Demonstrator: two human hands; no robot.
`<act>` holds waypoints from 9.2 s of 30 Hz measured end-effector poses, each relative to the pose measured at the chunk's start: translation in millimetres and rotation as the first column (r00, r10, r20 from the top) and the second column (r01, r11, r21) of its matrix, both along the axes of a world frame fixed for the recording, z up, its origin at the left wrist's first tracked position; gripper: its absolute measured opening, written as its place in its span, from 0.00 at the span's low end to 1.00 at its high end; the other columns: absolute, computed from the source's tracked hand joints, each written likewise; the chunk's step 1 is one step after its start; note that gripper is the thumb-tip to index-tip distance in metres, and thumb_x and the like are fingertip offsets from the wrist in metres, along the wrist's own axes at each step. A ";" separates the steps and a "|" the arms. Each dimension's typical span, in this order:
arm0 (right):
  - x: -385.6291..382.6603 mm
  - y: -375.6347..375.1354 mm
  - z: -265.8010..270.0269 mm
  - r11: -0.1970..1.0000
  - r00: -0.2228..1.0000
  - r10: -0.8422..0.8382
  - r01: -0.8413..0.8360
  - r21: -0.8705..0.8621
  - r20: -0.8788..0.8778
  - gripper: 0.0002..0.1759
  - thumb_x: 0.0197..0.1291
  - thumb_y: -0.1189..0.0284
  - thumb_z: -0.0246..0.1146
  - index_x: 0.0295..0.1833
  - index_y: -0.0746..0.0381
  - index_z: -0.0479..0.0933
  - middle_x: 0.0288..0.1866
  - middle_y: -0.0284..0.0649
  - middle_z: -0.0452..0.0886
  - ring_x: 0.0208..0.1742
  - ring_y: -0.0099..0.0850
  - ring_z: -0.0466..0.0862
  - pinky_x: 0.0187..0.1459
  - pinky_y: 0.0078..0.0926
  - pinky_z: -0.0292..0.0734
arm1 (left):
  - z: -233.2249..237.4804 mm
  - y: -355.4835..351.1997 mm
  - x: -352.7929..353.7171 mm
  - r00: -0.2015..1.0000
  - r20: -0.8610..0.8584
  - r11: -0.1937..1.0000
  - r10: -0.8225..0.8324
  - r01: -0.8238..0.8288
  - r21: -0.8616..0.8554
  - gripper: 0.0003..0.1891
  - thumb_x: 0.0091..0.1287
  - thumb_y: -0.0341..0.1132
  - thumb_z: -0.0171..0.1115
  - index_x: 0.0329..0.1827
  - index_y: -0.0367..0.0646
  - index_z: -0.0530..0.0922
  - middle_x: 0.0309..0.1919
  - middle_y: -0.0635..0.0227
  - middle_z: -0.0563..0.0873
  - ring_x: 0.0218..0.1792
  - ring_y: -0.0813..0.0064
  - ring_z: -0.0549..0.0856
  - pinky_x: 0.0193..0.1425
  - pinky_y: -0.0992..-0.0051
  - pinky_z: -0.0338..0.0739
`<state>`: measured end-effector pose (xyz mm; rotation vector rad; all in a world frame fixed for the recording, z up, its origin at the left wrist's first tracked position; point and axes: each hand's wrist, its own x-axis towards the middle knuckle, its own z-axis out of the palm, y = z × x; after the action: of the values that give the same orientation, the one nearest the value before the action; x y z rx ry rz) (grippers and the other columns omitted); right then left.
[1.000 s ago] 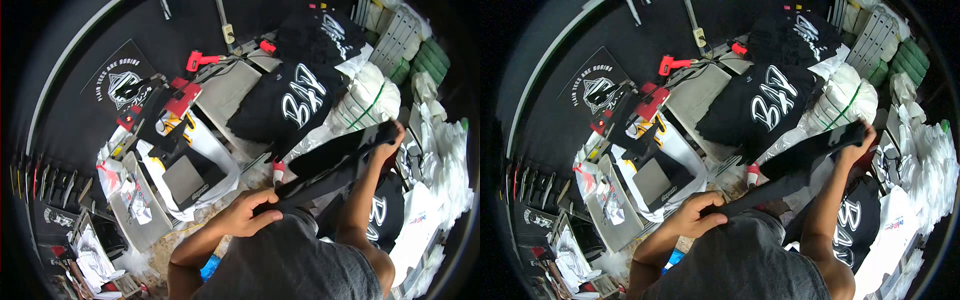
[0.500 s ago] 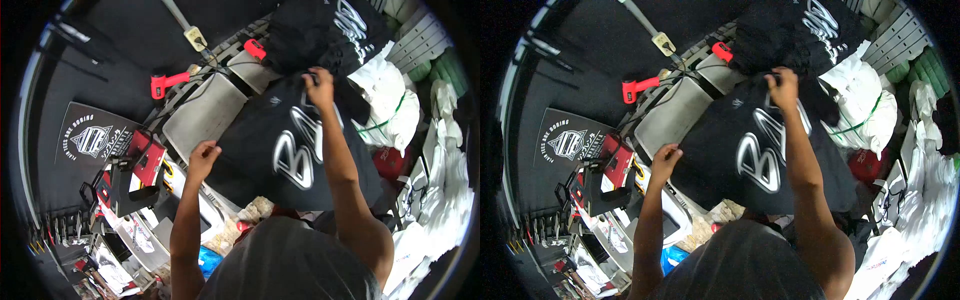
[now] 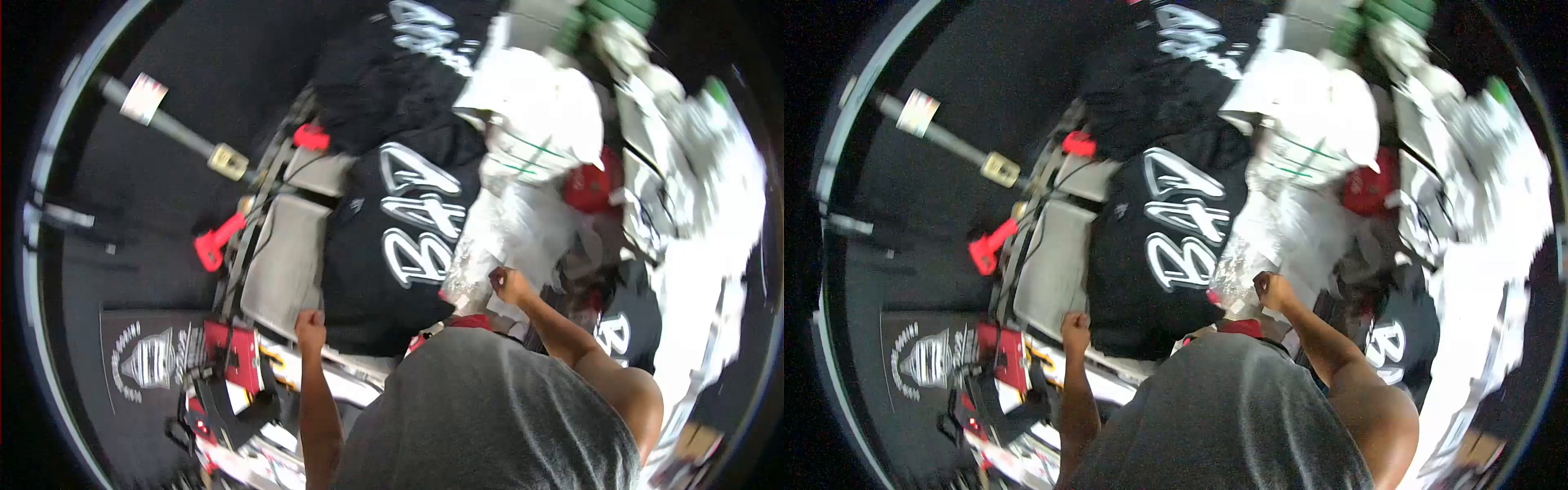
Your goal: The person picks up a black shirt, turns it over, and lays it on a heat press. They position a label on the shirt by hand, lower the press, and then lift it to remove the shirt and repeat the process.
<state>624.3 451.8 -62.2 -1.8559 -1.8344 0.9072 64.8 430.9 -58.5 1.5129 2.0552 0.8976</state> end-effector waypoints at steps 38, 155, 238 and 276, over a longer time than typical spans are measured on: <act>355.3 -457.3 104.0 -0.151 -0.311 -0.820 0.927 0.342 0.481 0.14 0.57 0.68 0.62 0.49 0.56 0.78 0.53 0.49 0.82 0.56 0.53 0.81 0.56 0.56 0.72 | -28.9 6.3 124.9 0.939 0.343 0.823 -0.032 0.219 -0.524 0.03 0.70 0.29 0.61 0.41 0.43 0.74 0.20 0.69 0.77 0.17 0.78 0.75 0.18 0.75 0.69; -494.4 -173.9 145.1 0.212 0.208 0.960 -0.977 0.001 -0.186 0.10 0.59 0.78 0.63 0.47 0.67 0.77 0.42 0.50 0.83 0.43 0.44 0.84 0.47 0.36 0.78 | 150.8 -473.1 -127.8 0.919 0.164 0.925 0.359 -0.326 -0.197 0.10 0.56 0.24 0.57 0.41 0.35 0.80 0.35 0.49 0.85 0.36 0.50 0.87 0.40 0.63 0.80; -466.2 -321.0 119.6 0.056 0.157 0.927 -0.956 0.288 0.340 0.08 0.55 0.71 0.64 0.42 0.57 0.77 0.45 0.38 0.84 0.57 0.41 0.79 0.64 0.57 0.63 | 56.3 -551.0 9.2 0.954 -0.124 0.961 0.274 -0.266 0.076 0.26 0.57 0.25 0.57 0.63 0.40 0.72 0.60 0.50 0.79 0.56 0.45 0.83 0.55 0.56 0.82; -556.0 -276.3 131.2 -0.072 -0.045 0.972 -0.991 0.109 0.229 0.37 0.59 0.58 0.72 0.72 0.62 0.70 0.80 0.50 0.59 0.79 0.56 0.59 0.74 0.60 0.58 | 62.0 -626.5 -13.3 0.538 0.220 0.579 0.814 -0.783 -0.229 0.11 0.69 0.31 0.64 0.53 0.42 0.82 0.49 0.54 0.86 0.43 0.60 0.89 0.43 0.64 0.85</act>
<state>68.3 175.5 69.0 0.1044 -3.1363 0.8111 51.4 -195.6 3.5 0.2233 2.4879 1.2054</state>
